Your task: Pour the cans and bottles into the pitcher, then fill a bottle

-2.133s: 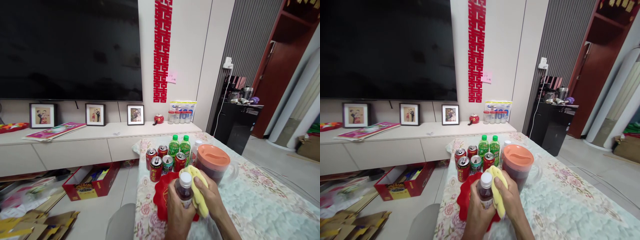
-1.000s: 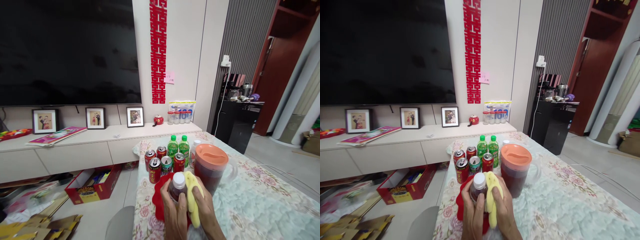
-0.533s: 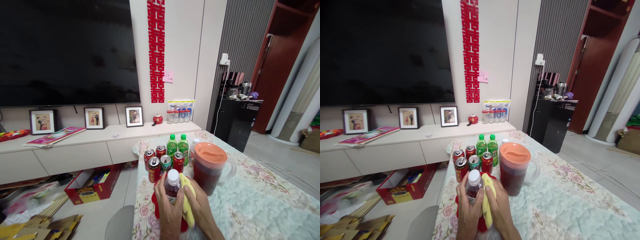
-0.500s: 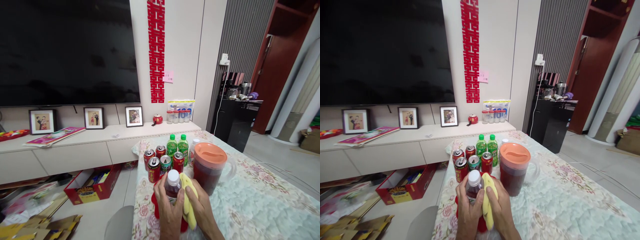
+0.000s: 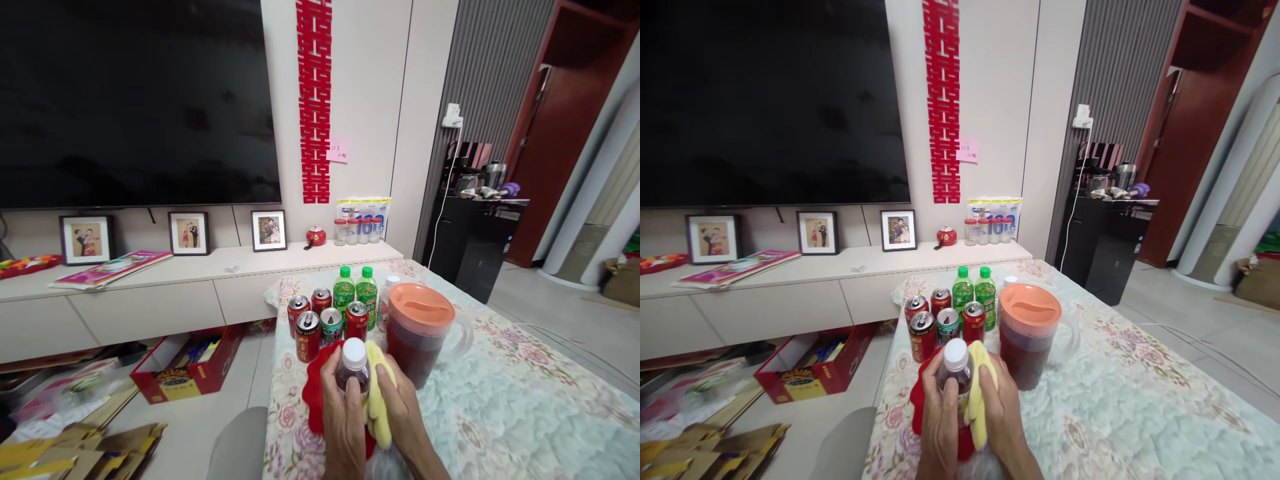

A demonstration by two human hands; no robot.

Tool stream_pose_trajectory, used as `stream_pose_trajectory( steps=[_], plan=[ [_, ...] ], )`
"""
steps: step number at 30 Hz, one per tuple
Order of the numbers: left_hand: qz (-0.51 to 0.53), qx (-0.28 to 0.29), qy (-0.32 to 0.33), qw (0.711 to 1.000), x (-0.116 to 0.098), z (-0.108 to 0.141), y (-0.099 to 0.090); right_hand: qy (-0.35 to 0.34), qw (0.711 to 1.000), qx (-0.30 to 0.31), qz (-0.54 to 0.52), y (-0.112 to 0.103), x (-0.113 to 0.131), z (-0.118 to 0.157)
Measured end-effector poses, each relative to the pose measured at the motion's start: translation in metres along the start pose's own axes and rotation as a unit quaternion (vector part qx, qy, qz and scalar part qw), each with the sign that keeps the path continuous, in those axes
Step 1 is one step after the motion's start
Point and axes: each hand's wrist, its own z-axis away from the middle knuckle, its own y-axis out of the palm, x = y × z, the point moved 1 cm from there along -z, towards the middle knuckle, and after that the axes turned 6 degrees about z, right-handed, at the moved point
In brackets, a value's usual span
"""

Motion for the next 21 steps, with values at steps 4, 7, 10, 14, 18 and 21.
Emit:
stream_pose_trajectory(
  steps=[4,7,10,14,18,21],
  plan=[
    [-0.003,-0.006,0.022,1.0,0.01,-0.004,-0.004,0.008,0.997,0.024,0.068,0.006,-0.005,-0.004],
    [-0.036,-0.02,0.044,0.998,0.011,-0.006,-0.007,0.008,0.997,0.021,0.077,0.007,-0.003,-0.006],
    [-0.085,-0.027,0.072,0.993,0.007,-0.008,-0.008,0.012,0.999,0.017,0.037,0.001,0.002,-0.003],
    [-0.093,-0.002,0.08,0.992,-0.002,-0.005,-0.006,-0.026,0.998,-0.006,-0.061,-0.013,0.011,0.006],
    [-0.036,0.007,0.031,0.999,-0.01,0.002,-0.001,-0.11,0.992,-0.04,-0.054,-0.013,0.016,0.01],
    [-0.013,0.008,0.002,1.0,-0.011,0.004,0.001,-0.07,0.996,-0.024,-0.047,-0.007,0.013,0.006]
  ],
)
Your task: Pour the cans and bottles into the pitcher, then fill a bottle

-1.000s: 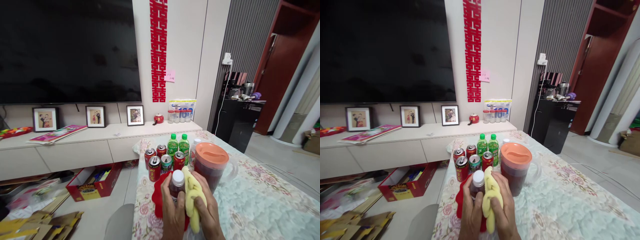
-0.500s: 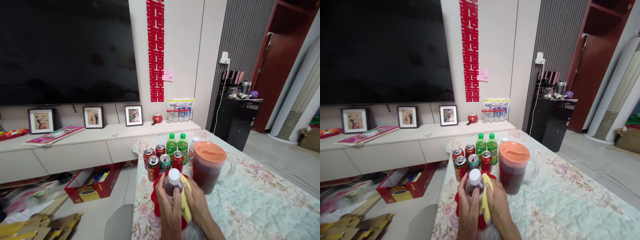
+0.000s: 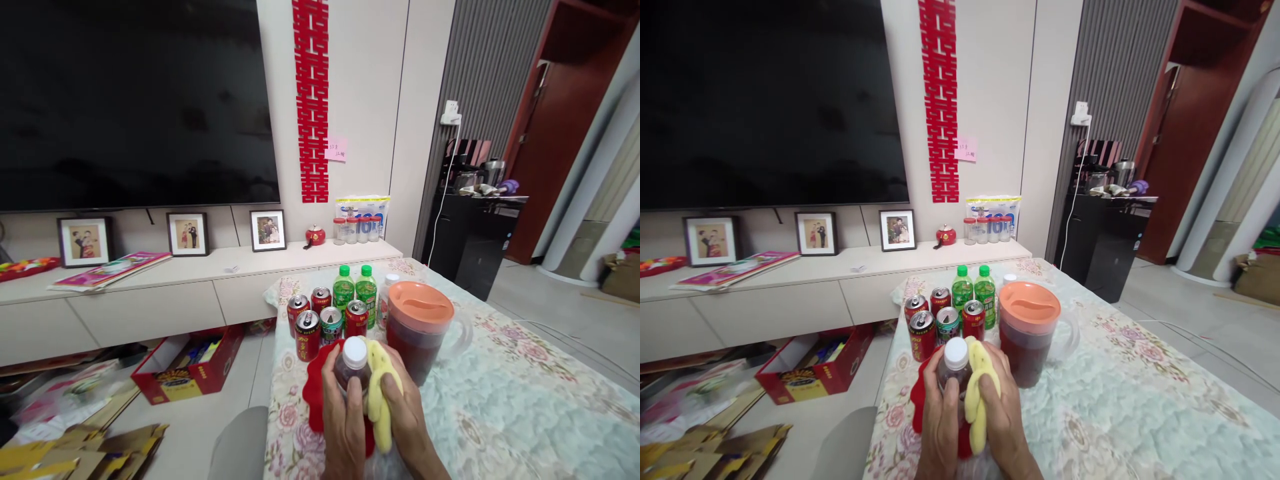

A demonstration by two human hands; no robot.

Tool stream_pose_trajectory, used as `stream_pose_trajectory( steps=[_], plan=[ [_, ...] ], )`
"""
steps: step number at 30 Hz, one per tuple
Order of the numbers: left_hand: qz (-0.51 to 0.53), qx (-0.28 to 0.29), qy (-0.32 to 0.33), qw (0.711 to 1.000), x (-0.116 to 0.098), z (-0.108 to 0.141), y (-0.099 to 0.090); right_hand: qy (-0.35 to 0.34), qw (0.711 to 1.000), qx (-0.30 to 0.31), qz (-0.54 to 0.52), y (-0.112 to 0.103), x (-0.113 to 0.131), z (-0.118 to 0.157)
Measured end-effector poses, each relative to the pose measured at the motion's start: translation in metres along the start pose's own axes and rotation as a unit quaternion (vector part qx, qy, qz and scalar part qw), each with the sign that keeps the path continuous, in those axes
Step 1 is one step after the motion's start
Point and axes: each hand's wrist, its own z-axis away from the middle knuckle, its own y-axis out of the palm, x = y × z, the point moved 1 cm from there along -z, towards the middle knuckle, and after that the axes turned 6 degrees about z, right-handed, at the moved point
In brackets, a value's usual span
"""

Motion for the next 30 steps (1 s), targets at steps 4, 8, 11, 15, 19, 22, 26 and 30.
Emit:
stream_pose_trajectory(
  steps=[4,8,11,15,19,22,26,30],
  plan=[
    [0.014,0.015,-0.008,1.0,0.008,-0.004,-0.003,0.085,0.995,0.044,0.028,0.004,-0.009,-0.005],
    [0.016,0.003,0.004,1.0,0.014,-0.007,-0.007,0.076,0.99,0.068,0.094,0.008,-0.015,-0.007],
    [0.002,-0.03,0.049,0.998,0.011,-0.009,-0.009,0.055,0.988,0.07,0.13,0.011,-0.016,-0.007],
    [-0.011,-0.025,0.043,0.999,0.006,-0.01,-0.009,0.019,0.994,0.037,0.098,0.008,-0.01,-0.002],
    [-0.026,0.005,0.022,0.999,0.005,-0.01,-0.009,-0.074,0.996,-0.02,0.047,-0.001,0.005,0.006],
    [-0.021,0.025,0.016,0.999,0.006,-0.01,-0.008,-0.116,0.991,-0.013,0.068,-0.001,0.01,0.008],
    [0.007,0.013,0.006,1.0,0.002,-0.008,-0.007,-0.087,0.99,0.002,0.107,0.006,0.0,0.005],
    [0.027,0.014,-0.021,0.999,-0.002,-0.005,-0.006,-0.05,0.99,0.009,0.133,0.009,-0.014,0.001]
  ],
)
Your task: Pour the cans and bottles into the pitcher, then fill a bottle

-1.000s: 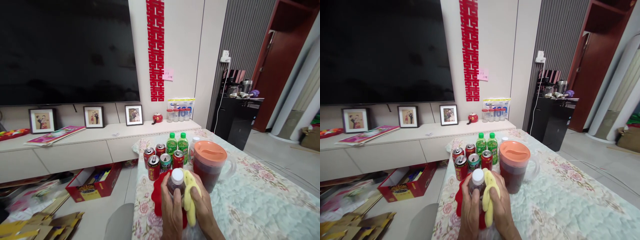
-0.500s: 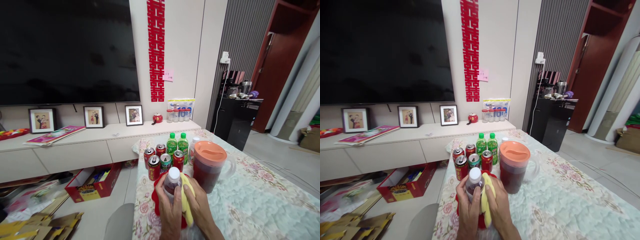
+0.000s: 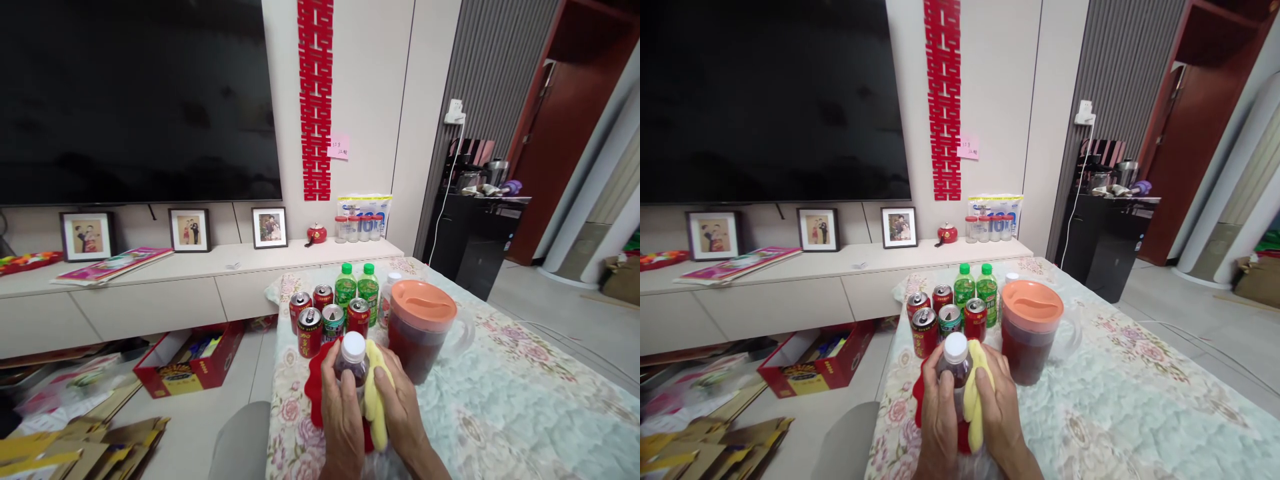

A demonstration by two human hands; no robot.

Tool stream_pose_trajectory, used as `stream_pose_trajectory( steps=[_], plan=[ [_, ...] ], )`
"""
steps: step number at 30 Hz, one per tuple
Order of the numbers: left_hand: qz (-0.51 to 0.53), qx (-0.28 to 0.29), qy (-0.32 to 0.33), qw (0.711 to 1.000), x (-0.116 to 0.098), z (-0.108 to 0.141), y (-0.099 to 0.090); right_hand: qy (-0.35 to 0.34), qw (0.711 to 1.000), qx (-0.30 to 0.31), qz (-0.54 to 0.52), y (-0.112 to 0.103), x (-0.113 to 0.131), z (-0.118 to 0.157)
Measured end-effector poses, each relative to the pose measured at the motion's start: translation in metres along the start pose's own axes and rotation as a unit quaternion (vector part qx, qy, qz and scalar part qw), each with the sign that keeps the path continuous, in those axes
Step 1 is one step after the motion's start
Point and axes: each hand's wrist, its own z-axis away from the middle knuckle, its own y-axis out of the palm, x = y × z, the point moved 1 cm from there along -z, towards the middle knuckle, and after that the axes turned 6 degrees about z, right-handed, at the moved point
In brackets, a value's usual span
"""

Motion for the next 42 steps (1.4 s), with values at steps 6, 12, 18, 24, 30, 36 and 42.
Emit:
stream_pose_trajectory(
  steps=[6,12,18,24,30,36,42],
  plan=[
    [-0.014,-0.028,0.029,0.999,0.015,-0.004,-0.003,-0.007,0.995,0.063,0.083,0.006,-0.005,-0.002],
    [-0.073,-0.03,0.073,0.994,0.016,-0.008,-0.005,-0.012,0.999,0.016,0.036,-0.002,-0.001,0.0],
    [-0.089,-0.022,0.102,0.991,0.011,-0.003,-0.001,-0.102,0.993,-0.053,-0.018,-0.021,0.019,0.002],
    [0.004,0.01,0.026,1.0,0.009,0.001,0.0,-0.049,0.999,-0.018,-0.012,-0.008,0.01,-0.001],
    [-0.007,-0.03,0.023,0.999,0.015,-0.005,0.0,0.027,0.997,0.075,0.018,0.005,-0.004,-0.002],
    [-0.09,-0.041,0.061,0.993,0.009,-0.007,-0.005,-0.001,0.997,0.068,0.042,0.004,0.003,-0.002],
    [-0.094,-0.032,0.084,0.992,-0.001,-0.001,-0.001,-0.09,0.995,-0.044,-0.006,-0.017,0.019,0.002]
  ],
)
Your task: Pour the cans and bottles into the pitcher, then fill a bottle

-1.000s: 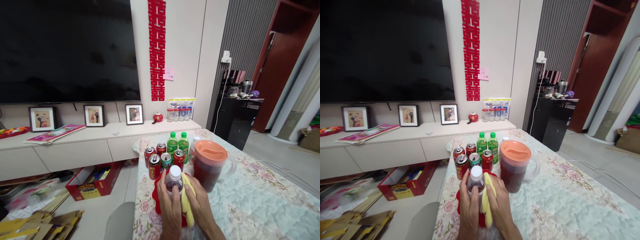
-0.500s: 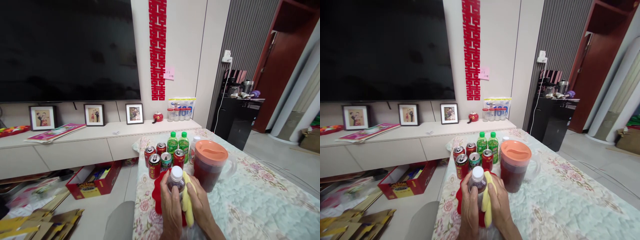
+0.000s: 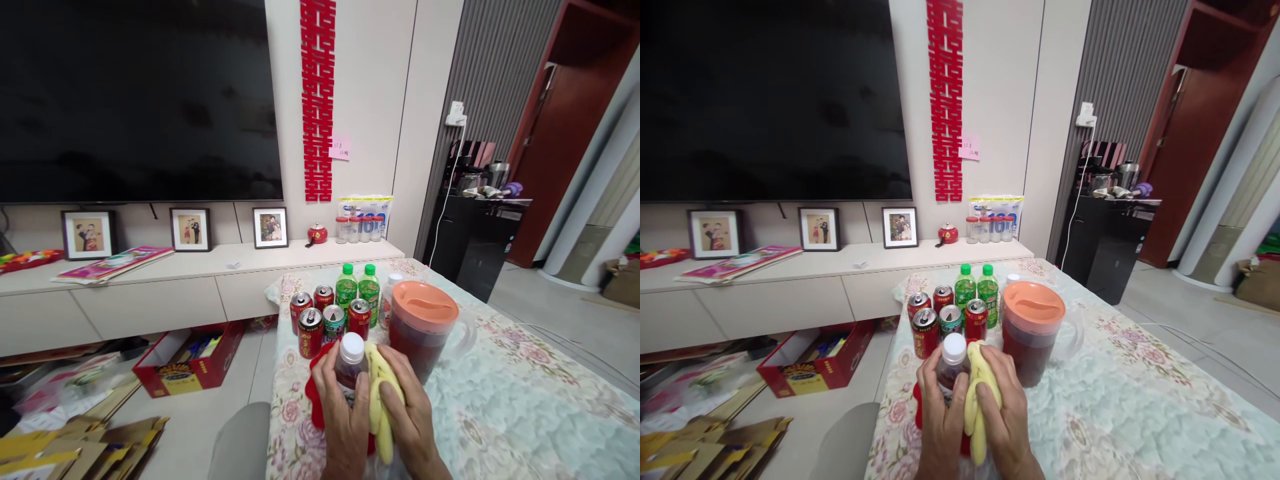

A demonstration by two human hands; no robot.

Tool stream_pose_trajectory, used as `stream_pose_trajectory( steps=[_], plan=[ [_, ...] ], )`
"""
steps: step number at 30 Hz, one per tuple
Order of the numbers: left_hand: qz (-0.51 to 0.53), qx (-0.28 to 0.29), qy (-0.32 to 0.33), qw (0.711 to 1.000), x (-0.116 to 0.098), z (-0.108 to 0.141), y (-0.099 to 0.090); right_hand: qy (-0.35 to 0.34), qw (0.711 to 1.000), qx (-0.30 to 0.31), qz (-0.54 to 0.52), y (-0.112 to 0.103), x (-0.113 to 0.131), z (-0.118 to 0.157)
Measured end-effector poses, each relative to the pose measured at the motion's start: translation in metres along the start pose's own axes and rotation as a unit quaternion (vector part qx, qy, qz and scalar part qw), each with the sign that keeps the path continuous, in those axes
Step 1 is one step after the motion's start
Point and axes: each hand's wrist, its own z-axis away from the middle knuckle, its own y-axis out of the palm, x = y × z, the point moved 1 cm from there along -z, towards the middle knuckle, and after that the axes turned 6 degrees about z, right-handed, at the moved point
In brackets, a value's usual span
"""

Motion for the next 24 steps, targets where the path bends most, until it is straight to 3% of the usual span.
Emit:
stream_pose_trajectory(
  steps=[4,12,16,20,24],
  plan=[
    [0.087,0.029,-0.048,0.995,-0.004,0.003,0.002,-0.04,0.999,0.013,0.031,0.001,0.002,-0.002],
    [0.065,0.006,-0.065,0.996,-0.003,-0.001,0.003,0.112,0.991,0.077,0.0,0.016,-0.017,-0.003],
    [0.07,0.002,-0.074,0.995,-0.001,-0.004,0.001,0.139,0.982,0.126,0.002,0.019,-0.018,-0.004],
    [0.058,0.0,-0.067,0.996,-0.001,-0.004,0.0,0.106,0.991,0.081,0.018,0.016,-0.015,-0.001],
    [0.01,-0.004,-0.023,1.0,-0.002,-0.003,0.0,0.001,0.999,0.01,0.032,0.005,-0.004,0.003]
  ],
)
